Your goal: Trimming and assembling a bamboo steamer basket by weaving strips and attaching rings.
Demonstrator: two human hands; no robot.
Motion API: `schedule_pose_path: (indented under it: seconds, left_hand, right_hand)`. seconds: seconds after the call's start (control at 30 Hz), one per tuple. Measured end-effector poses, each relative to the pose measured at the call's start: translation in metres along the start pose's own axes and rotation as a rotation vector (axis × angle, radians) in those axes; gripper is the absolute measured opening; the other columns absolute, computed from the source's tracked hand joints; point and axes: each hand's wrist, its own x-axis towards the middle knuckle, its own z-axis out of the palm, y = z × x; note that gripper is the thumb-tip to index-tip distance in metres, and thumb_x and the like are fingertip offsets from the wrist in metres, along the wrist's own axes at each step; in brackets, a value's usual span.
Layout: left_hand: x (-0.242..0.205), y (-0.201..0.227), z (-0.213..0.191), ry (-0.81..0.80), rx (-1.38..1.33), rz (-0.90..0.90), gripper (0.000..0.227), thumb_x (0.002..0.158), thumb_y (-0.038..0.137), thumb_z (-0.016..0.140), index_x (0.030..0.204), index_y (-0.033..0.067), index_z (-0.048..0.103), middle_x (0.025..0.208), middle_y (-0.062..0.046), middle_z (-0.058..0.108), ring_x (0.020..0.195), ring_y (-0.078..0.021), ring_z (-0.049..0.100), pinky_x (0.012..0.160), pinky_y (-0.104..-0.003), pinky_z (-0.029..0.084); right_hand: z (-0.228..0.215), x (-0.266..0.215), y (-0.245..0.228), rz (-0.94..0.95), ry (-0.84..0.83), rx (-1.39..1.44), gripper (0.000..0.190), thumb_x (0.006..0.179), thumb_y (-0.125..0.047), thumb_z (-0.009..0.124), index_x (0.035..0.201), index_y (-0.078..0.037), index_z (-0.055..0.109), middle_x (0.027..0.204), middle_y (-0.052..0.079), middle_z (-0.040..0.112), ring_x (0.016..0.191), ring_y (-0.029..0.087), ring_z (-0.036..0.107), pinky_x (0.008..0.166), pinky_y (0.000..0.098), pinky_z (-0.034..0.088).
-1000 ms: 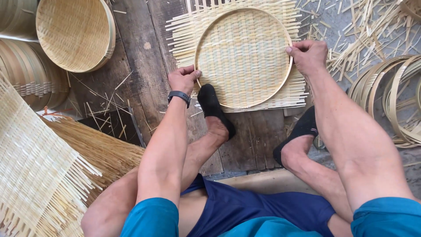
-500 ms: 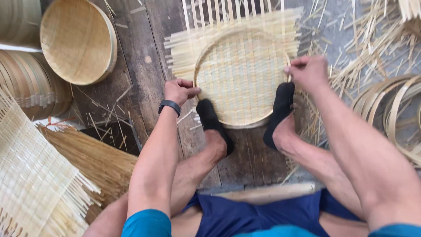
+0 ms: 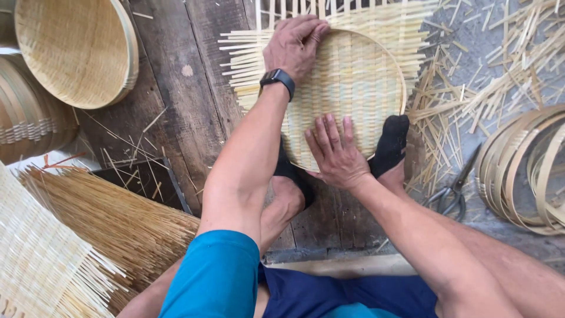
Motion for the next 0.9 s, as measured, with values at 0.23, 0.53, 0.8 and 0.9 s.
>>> schedule_pose_path:
  seconds: [0.23, 0.53, 0.8, 0.9]
  left_hand:
    - [0.008, 0.023, -0.026, -0.107, -0.064, -0.119, 0.026, 0.090, 0.053, 0.066, 0.103, 0.0350, 0.081, 0.104, 0.015, 0.076, 0.098, -0.0113, 0.066, 0.087, -0.031, 0.056]
    - [0.027, -0.002, -0.009, -0.170, 0.062, 0.117, 0.024, 0.099, 0.045, 0.061, 0.111, 0.0350, 0.079, 0.115, 0.005, 0.067, 0.110, -0.0188, 0.057, 0.099, -0.035, 0.049]
    - [0.027, -0.008, -0.009, -0.130, 0.202, 0.357, 0.040, 0.109, 0.047, 0.043, 0.114, 0.0228, 0.074, 0.116, -0.002, 0.069, 0.106, -0.0221, 0.056, 0.095, -0.039, 0.047]
    - [0.023, 0.011, -0.019, -0.280, 0.164, 0.172, 0.043, 0.108, 0.048, 0.040, 0.109, 0.0220, 0.074, 0.099, -0.001, 0.072, 0.097, -0.0270, 0.062, 0.088, -0.041, 0.052]
  right_hand:
    - [-0.009, 0.011, -0.022, 0.140, 0.005, 0.113, 0.106, 0.079, -0.055, 0.073, 0.156, 0.005, 0.032, 0.161, 0.036, 0.020, 0.151, 0.053, 0.014, 0.119, 0.0737, 0.011]
    - [0.014, 0.026, 0.026, 0.116, 0.133, 0.256, 0.075, 0.079, -0.044, 0.077, 0.140, -0.008, 0.053, 0.149, 0.018, 0.044, 0.140, 0.035, 0.036, 0.111, 0.0612, 0.029]
    - [-0.033, 0.119, 0.170, 0.181, 0.515, 0.098, 0.025, 0.099, -0.019, 0.066, 0.119, -0.005, 0.069, 0.121, 0.010, 0.070, 0.116, 0.029, 0.062, 0.101, 0.0417, 0.049]
    - [-0.014, 0.124, 0.179, 0.252, 0.330, 0.289, 0.013, 0.106, -0.015, 0.062, 0.108, -0.005, 0.071, 0.101, 0.011, 0.072, 0.097, 0.026, 0.067, 0.088, 0.0398, 0.055]
